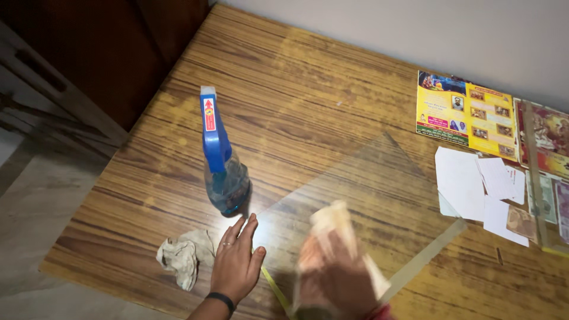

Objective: The person sprays a clear glass sheet on a wooden table with a blue spray bottle and wipes it with a cloth. They flip the glass over and repeat the cleaning on the other side. Finally, they wipe the wooden table surface with the cloth.

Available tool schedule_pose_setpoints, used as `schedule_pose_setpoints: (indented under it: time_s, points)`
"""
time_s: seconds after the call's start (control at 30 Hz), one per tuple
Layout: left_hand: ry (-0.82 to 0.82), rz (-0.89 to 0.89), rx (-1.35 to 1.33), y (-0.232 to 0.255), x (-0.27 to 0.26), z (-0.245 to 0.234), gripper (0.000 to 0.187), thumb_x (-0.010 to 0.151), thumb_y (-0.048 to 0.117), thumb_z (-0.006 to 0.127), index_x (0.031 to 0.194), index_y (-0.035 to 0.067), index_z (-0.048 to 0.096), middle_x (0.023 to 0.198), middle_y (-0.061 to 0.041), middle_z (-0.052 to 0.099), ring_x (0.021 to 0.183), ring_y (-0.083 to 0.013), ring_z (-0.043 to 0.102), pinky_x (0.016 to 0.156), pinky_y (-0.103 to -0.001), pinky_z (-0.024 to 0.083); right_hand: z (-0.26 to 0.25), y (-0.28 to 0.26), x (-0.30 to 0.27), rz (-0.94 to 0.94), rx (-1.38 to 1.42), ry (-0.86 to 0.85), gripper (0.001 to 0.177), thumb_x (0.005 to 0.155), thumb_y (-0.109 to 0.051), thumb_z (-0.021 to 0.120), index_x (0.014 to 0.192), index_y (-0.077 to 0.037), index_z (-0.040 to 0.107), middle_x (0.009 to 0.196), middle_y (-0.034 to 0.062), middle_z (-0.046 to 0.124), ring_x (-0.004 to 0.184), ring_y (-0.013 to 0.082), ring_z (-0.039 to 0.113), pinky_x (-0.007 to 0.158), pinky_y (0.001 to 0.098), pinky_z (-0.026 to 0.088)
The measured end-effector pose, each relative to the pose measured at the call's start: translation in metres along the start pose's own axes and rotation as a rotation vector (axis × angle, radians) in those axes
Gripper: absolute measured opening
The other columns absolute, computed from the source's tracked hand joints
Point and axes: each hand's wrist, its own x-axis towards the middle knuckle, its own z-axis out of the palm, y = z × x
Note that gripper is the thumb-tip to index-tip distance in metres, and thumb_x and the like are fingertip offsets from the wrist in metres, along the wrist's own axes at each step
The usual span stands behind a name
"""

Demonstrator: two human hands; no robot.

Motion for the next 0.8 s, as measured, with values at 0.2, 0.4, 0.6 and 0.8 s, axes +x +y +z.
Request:
schedule_pose_setpoints:
  time_s: [0.2,0.4,0.6,0.8]
  points:
    - [-0.017,-0.001,0.022,-0.004,-0.001,0.003,0.064,0.097,0.037,0.052,0.151,0.002,0.041,0.146,-0.019,0.054,0.141,-0.0371,0.043,0.118,-0.051,0.025,0.022,0.042,0.081,0.553,0.071,-0.419,0.072,0.100,-0.049,0.043,0.150,0.002,0.041,0.158,0.0258,0.037,0.146,0.0406,0.032,0.111,0.0607,0.032]
    - [0.030,0.017,-0.022,-0.005,-0.003,0.003,0.066,0.096,0.036,0.052,0.151,0.002,0.040,0.144,-0.022,0.056,0.139,-0.0380,0.045,0.118,-0.050,0.026,0.022,-0.035,0.089,0.213,0.250,-0.211,0.074,0.094,-0.046,0.051,0.151,0.000,0.037,0.158,0.0268,0.033,0.148,0.0425,0.026,0.115,0.0638,0.016]
    - [0.025,0.005,-0.040,-0.005,-0.002,0.000,0.064,0.096,0.035,0.054,0.150,0.003,0.042,0.143,-0.021,0.056,0.140,-0.0369,0.045,0.119,-0.049,0.026,0.018,-0.074,0.016,-0.048,0.481,-0.209,0.067,0.098,-0.043,0.053,0.153,-0.007,0.043,0.161,0.0208,0.035,0.150,0.0377,0.029,0.116,0.0634,0.018]
    - [0.056,0.088,-0.027,-0.004,-0.004,-0.001,0.058,0.095,0.035,0.056,0.146,0.008,0.050,0.151,-0.016,0.054,0.142,-0.0354,0.044,0.118,-0.048,0.026,-0.006,-0.066,-0.041,-0.058,0.709,-0.290,0.057,0.098,-0.035,0.055,0.148,-0.008,0.050,0.153,0.0167,0.045,0.141,0.0330,0.040,0.110,0.0557,0.028]
